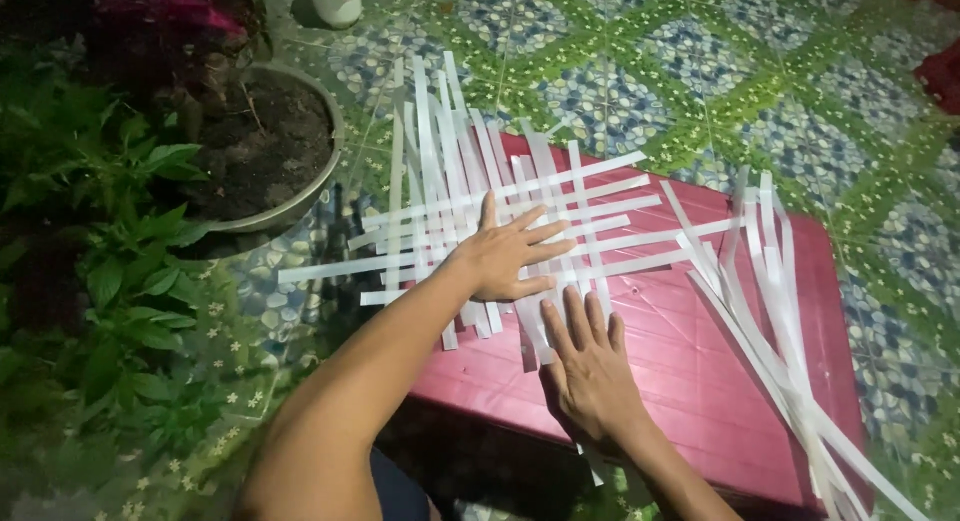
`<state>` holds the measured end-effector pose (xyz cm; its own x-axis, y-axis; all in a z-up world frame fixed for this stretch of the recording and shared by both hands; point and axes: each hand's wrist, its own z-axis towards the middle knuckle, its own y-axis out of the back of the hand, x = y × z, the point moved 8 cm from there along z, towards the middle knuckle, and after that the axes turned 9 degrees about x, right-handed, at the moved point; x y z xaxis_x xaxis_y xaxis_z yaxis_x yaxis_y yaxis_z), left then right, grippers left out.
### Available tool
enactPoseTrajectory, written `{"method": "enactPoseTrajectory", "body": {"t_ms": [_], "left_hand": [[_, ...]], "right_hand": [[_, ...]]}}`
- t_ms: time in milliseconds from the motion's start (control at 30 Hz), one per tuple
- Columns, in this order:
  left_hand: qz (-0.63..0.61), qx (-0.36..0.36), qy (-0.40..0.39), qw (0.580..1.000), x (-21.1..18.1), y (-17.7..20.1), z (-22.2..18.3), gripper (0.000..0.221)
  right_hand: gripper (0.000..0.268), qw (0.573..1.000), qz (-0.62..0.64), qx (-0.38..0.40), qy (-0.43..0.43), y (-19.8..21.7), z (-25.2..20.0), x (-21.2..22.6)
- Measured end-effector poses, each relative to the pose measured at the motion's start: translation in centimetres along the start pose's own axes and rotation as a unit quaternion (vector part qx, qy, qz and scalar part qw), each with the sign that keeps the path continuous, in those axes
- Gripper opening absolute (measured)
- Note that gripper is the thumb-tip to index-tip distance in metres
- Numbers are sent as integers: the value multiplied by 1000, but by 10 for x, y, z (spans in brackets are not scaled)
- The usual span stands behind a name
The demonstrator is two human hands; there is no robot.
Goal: Weaving white plastic strips together on a low red table to create a mat or basket base.
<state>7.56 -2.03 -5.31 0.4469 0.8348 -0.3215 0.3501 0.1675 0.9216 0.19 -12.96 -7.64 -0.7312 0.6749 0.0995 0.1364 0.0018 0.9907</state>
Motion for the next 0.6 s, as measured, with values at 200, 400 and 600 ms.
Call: {"method": "enactPoseTrajectory", "body": {"t_ms": [200, 400, 600], "left_hand": [[99, 4, 53, 994, 6, -5, 3, 57], [97, 13, 52, 994, 4, -3, 2, 58], [109, 9, 55, 993, 4, -3, 0, 57]], "right_hand": [[57, 996, -77, 20, -36, -7, 9, -7], [62, 998, -56, -10, 15, -3, 9, -11], [70, 977, 206, 0, 52, 49, -32, -11]]}}
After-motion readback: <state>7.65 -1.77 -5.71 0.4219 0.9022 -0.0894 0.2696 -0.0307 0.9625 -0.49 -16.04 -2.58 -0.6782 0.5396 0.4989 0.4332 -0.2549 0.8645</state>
